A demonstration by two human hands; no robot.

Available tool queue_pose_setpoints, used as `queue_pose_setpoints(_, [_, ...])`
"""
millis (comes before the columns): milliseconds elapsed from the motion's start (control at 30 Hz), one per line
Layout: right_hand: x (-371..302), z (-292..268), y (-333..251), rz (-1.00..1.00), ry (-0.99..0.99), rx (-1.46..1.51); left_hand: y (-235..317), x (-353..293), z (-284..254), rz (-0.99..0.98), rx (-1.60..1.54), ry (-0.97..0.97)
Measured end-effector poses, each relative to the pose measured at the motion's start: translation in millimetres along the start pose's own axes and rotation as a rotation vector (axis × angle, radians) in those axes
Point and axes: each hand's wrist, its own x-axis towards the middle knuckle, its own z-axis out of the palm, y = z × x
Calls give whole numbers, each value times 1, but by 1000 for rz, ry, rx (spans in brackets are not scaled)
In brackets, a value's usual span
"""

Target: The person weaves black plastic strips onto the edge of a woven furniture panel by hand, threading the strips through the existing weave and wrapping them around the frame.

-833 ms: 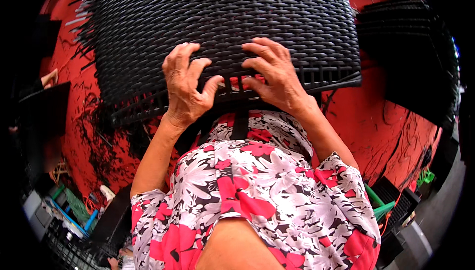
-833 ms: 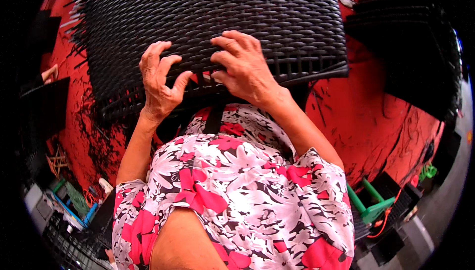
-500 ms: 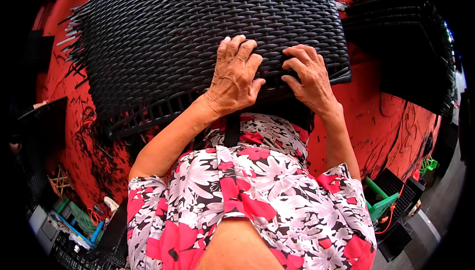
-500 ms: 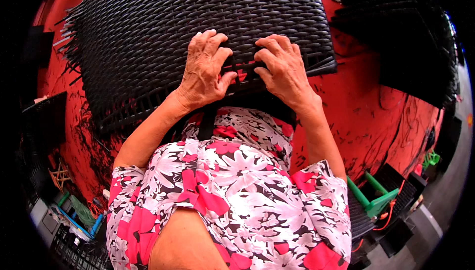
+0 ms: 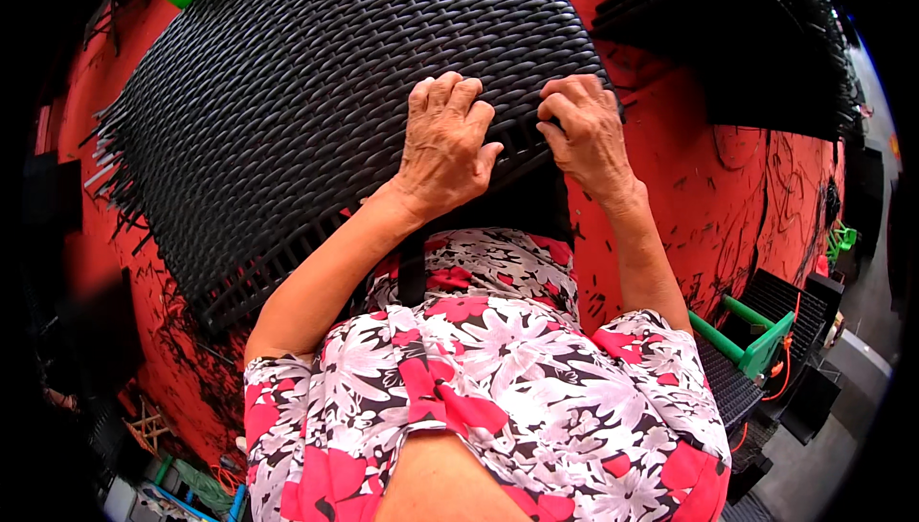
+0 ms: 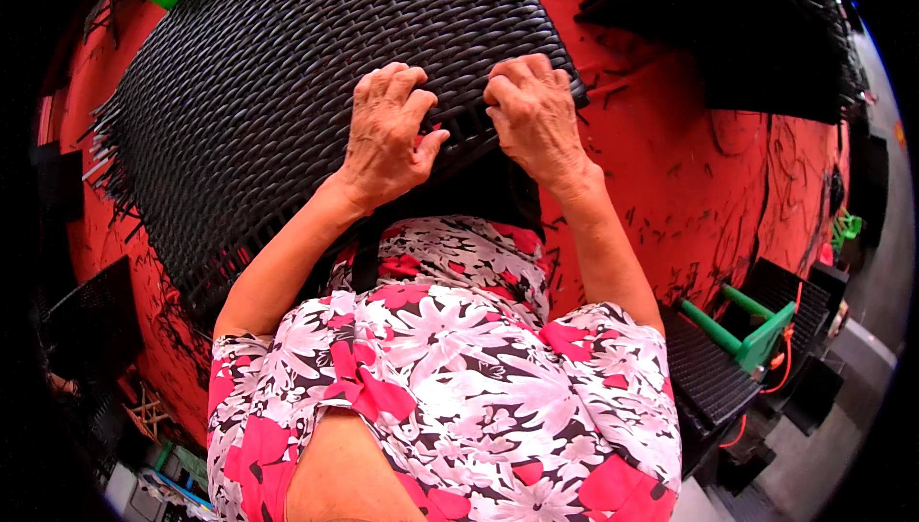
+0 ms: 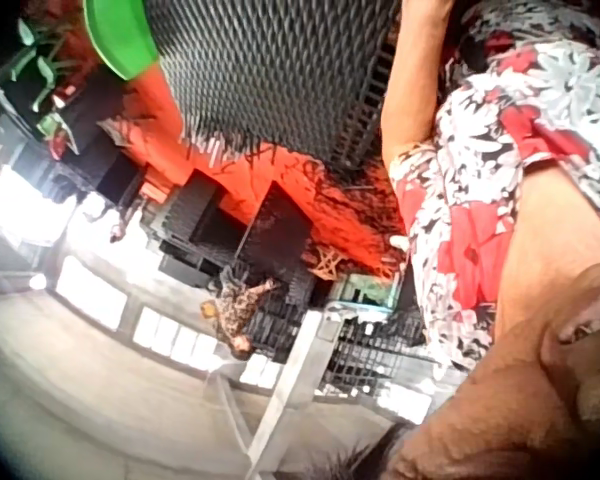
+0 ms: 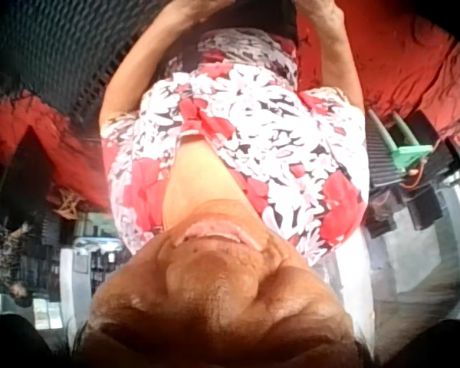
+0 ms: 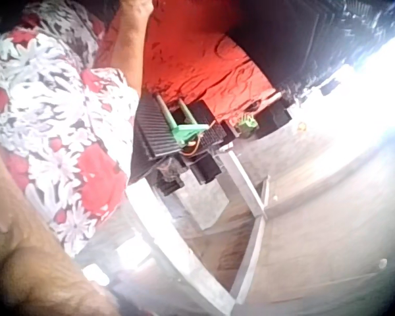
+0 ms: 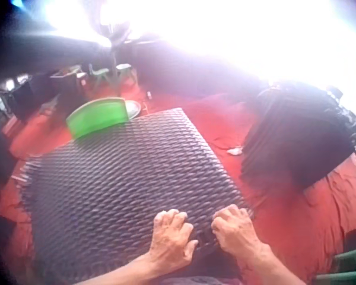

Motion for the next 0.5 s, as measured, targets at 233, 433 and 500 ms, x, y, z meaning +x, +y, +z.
queue_pose_setpoints(233, [7, 25, -2, 84, 43, 54, -13, 0, 11, -2, 65, -16])
queue_pose_setpoints(433, [-4, -18, 30, 280, 49, -52, -5, 10, 11, 32, -21, 8])
queue_pose_setpoints(500, [-2, -7, 27, 219, 33, -90, -2, 19, 19, 41, 12, -10])
